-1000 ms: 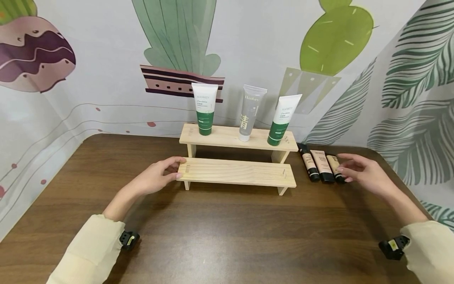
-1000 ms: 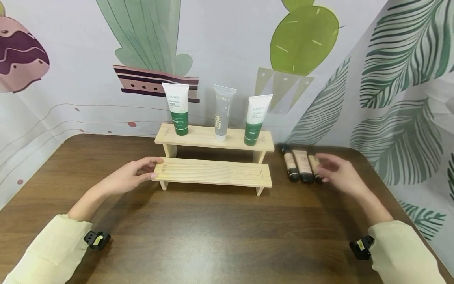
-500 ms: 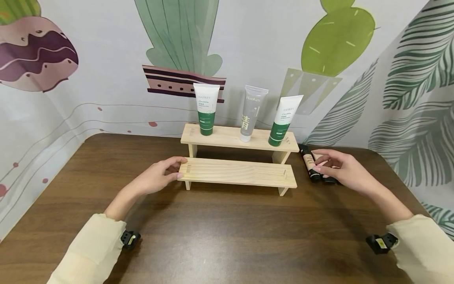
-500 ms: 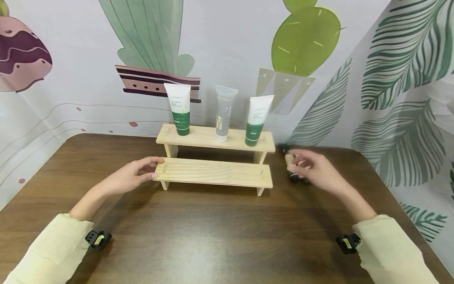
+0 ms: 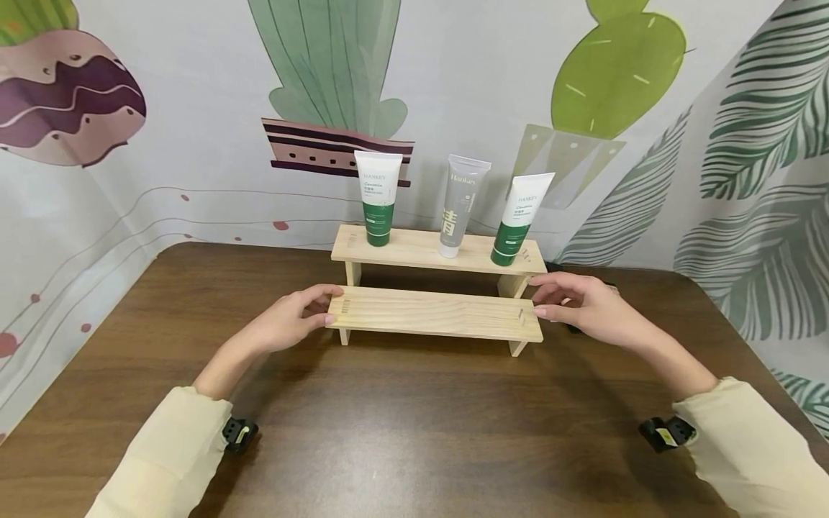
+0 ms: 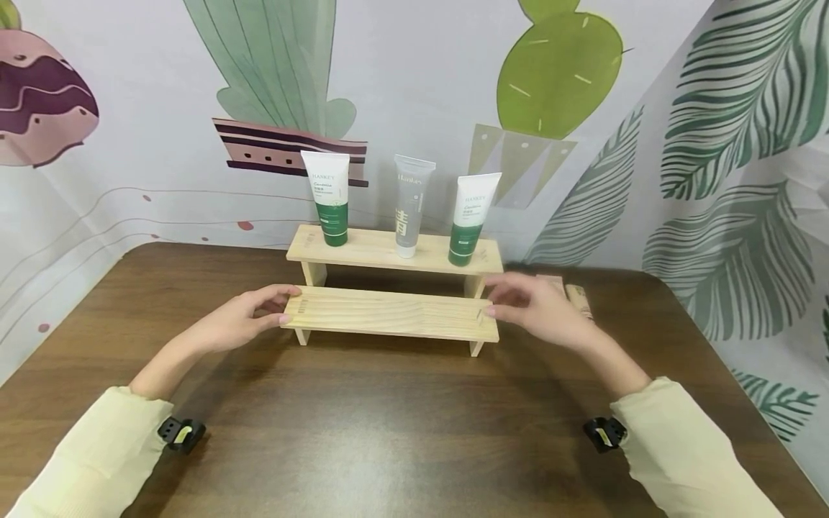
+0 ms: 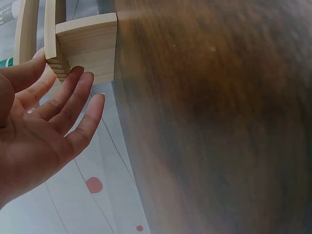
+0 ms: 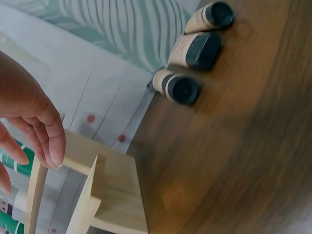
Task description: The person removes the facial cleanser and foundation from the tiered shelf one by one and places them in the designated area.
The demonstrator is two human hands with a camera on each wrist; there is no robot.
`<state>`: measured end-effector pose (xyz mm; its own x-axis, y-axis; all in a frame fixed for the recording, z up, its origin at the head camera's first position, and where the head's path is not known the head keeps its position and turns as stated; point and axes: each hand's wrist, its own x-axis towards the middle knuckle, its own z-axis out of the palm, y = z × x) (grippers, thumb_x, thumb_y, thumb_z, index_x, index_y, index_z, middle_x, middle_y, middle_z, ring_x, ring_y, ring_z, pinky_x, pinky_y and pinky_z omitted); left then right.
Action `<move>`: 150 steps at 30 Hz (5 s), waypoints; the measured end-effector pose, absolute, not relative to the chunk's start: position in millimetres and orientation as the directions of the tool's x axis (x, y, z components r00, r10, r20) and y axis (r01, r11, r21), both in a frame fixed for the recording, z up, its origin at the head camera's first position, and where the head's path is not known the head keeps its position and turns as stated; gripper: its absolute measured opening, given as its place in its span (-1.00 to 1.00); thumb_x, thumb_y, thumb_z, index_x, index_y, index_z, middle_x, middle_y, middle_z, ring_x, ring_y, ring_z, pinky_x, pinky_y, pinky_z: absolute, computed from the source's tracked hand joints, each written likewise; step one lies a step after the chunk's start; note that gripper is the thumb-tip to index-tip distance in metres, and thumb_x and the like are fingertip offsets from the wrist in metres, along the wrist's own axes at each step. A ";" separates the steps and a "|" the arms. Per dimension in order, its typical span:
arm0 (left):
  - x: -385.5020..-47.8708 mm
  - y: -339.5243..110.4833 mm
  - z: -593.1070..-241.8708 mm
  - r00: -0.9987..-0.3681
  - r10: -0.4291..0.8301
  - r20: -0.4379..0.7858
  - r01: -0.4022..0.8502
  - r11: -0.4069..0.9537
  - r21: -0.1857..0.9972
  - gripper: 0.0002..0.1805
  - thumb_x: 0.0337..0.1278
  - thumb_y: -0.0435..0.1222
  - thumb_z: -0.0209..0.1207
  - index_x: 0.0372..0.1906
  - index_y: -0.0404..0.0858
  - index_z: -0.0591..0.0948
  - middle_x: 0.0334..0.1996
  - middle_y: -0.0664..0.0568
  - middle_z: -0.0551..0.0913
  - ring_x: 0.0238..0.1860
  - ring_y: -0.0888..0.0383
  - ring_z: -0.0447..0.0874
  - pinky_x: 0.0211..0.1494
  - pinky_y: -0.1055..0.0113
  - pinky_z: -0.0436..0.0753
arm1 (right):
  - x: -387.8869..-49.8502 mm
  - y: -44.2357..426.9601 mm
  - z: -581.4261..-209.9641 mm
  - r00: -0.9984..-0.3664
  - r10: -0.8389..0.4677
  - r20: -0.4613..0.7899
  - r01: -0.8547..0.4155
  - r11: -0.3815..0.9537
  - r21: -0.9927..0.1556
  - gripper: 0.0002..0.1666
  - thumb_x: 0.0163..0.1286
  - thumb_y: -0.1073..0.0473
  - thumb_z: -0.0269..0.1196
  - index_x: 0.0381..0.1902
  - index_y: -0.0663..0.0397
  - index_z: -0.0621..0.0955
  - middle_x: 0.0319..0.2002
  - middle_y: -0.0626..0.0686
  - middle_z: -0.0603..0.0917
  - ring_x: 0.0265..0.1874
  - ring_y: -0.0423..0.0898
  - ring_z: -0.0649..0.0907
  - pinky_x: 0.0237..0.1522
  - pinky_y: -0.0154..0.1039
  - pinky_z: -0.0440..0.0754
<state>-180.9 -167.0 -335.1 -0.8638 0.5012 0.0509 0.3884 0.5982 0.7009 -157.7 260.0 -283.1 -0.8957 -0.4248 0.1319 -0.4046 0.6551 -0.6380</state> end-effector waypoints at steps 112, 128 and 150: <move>-182.2 -166.7 -336.3 -0.869 0.492 0.056 0.384 0.599 0.703 -0.59 0.20 -0.42 0.08 0.16 -0.37 0.38 -0.16 -0.16 0.57 -0.12 -0.05 0.55 -0.05 0.06 0.46 | -236.0 58.4 -283.5 -0.942 -0.174 0.288 -0.334 0.370 -0.867 -0.55 0.17 0.23 0.31 0.00 0.12 0.44 -0.22 0.10 0.59 -0.24 -0.05 0.56 -0.15 -0.25 0.47; -180.4 -166.7 -335.9 -0.867 0.496 0.051 0.377 0.585 0.718 -0.59 0.20 -0.41 0.08 0.16 -0.37 0.38 -0.16 -0.17 0.56 -0.13 -0.04 0.54 -0.09 0.10 0.45 | -212.3 82.3 -285.6 -0.908 -0.260 0.328 -0.401 0.319 -0.859 -0.57 0.16 0.31 0.30 -0.03 0.20 0.44 -0.23 0.14 0.61 -0.22 -0.03 0.58 -0.10 -0.22 0.48; -180.8 -167.4 -337.4 -0.857 0.510 0.072 0.398 0.569 0.719 -0.58 0.20 -0.41 0.08 0.16 -0.38 0.37 -0.14 -0.17 0.57 -0.13 -0.03 0.55 -0.08 0.09 0.46 | -192.2 114.9 -286.9 -0.916 -0.309 0.254 -0.361 0.364 -0.859 -0.52 0.11 0.33 0.33 -0.01 0.20 0.44 -0.23 0.13 0.57 -0.24 -0.02 0.59 -0.12 -0.17 0.50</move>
<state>-180.8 -167.4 -337.4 -0.8573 0.5098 0.0715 0.3985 0.5692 0.7192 -192.2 114.9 -286.9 -0.9164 -0.3094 0.2540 -0.3608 0.3636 -0.8589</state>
